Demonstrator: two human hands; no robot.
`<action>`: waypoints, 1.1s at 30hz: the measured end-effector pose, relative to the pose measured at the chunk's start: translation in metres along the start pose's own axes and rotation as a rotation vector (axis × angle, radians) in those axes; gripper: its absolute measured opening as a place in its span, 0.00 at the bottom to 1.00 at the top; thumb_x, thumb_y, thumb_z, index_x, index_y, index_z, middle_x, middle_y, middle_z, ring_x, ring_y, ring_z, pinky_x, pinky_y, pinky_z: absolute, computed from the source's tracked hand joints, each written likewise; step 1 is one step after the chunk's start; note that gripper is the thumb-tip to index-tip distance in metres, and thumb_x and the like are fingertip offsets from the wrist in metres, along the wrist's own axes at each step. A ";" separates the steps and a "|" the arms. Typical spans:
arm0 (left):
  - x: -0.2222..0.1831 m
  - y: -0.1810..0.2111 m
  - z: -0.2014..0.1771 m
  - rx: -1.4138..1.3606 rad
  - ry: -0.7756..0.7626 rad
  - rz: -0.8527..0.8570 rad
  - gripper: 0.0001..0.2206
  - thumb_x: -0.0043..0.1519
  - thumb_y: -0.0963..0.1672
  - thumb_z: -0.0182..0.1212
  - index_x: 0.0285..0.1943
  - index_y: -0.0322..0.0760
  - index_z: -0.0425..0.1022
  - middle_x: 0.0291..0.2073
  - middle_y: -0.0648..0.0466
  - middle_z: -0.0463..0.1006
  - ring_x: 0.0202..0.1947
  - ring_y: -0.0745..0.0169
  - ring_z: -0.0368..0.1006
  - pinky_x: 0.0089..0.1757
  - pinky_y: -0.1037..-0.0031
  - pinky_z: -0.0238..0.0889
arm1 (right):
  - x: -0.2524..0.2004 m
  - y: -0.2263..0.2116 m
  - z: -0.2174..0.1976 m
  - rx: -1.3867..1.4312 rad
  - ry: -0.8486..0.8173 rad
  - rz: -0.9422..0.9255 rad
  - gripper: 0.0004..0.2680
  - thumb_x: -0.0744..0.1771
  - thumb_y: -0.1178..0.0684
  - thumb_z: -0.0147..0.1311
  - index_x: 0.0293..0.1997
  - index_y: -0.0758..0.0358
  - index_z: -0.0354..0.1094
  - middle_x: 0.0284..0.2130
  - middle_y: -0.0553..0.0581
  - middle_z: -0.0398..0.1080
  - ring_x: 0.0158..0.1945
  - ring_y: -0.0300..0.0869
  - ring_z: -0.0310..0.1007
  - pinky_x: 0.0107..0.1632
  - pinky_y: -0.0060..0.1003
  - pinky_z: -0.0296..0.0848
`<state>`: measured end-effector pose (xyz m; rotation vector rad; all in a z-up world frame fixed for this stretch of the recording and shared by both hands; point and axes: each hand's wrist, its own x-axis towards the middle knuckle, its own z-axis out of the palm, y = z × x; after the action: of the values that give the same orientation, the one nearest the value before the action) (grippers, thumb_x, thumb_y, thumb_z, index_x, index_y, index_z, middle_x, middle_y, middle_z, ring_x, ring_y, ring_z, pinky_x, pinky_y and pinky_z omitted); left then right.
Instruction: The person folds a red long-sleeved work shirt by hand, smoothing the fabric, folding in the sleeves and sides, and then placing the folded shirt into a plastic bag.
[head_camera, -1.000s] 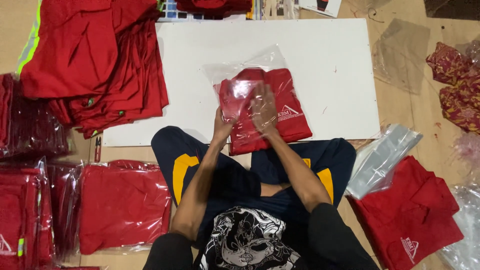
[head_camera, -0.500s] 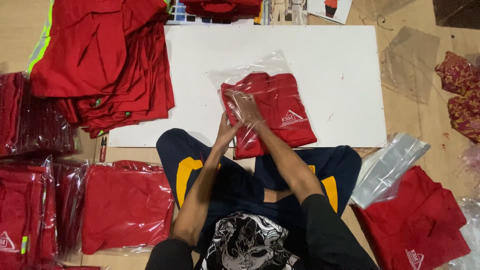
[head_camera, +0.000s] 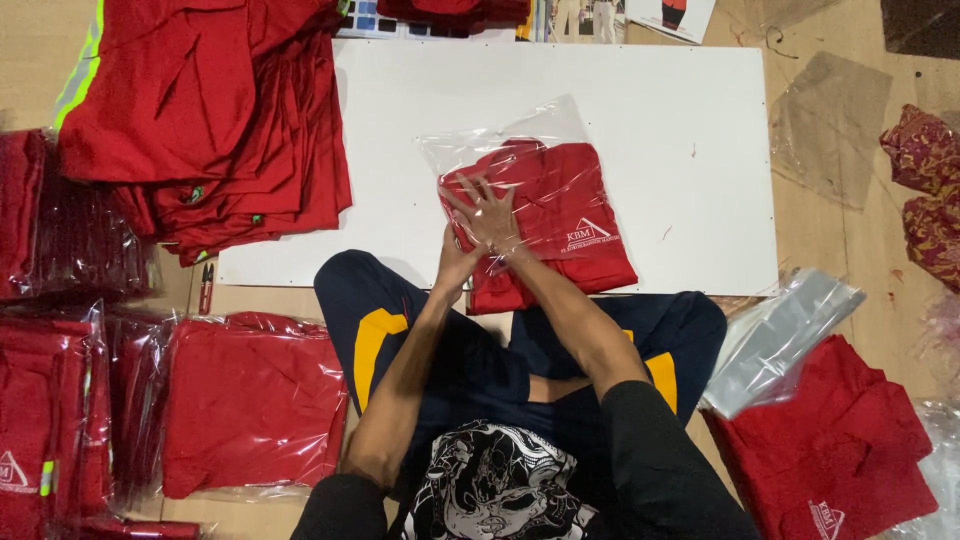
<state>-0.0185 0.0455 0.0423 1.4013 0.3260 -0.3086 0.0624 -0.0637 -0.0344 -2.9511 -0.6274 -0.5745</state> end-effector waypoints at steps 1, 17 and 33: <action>-0.004 0.006 0.002 -0.011 -0.002 0.000 0.45 0.56 0.40 0.71 0.80 0.33 0.43 0.70 0.36 0.56 0.63 0.36 0.66 0.54 0.56 0.71 | 0.001 0.001 0.004 0.026 0.031 0.005 0.15 0.69 0.39 0.42 0.64 0.19 0.60 0.68 0.43 0.59 0.67 0.49 0.59 0.53 0.69 0.56; -0.024 0.059 0.020 -0.113 -0.026 0.045 0.45 0.59 0.39 0.71 0.82 0.41 0.41 0.78 0.44 0.48 0.71 0.33 0.58 0.58 0.52 0.69 | -0.091 0.001 -0.109 -0.098 -0.457 0.584 0.25 0.68 0.21 0.28 0.73 0.29 0.51 0.77 0.60 0.41 0.78 0.68 0.25 0.67 0.80 0.38; -0.032 0.065 0.023 -0.060 -0.028 0.003 0.46 0.58 0.38 0.72 0.82 0.43 0.42 0.79 0.44 0.41 0.73 0.32 0.53 0.63 0.49 0.62 | -0.094 0.034 -0.093 -0.060 -0.455 0.872 0.28 0.71 0.28 0.27 0.80 0.47 0.34 0.77 0.70 0.30 0.79 0.65 0.20 0.73 0.64 0.21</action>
<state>-0.0206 0.0323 0.1172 1.3370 0.3083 -0.3134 -0.0359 -0.1438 0.0167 -2.9881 0.6752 0.1649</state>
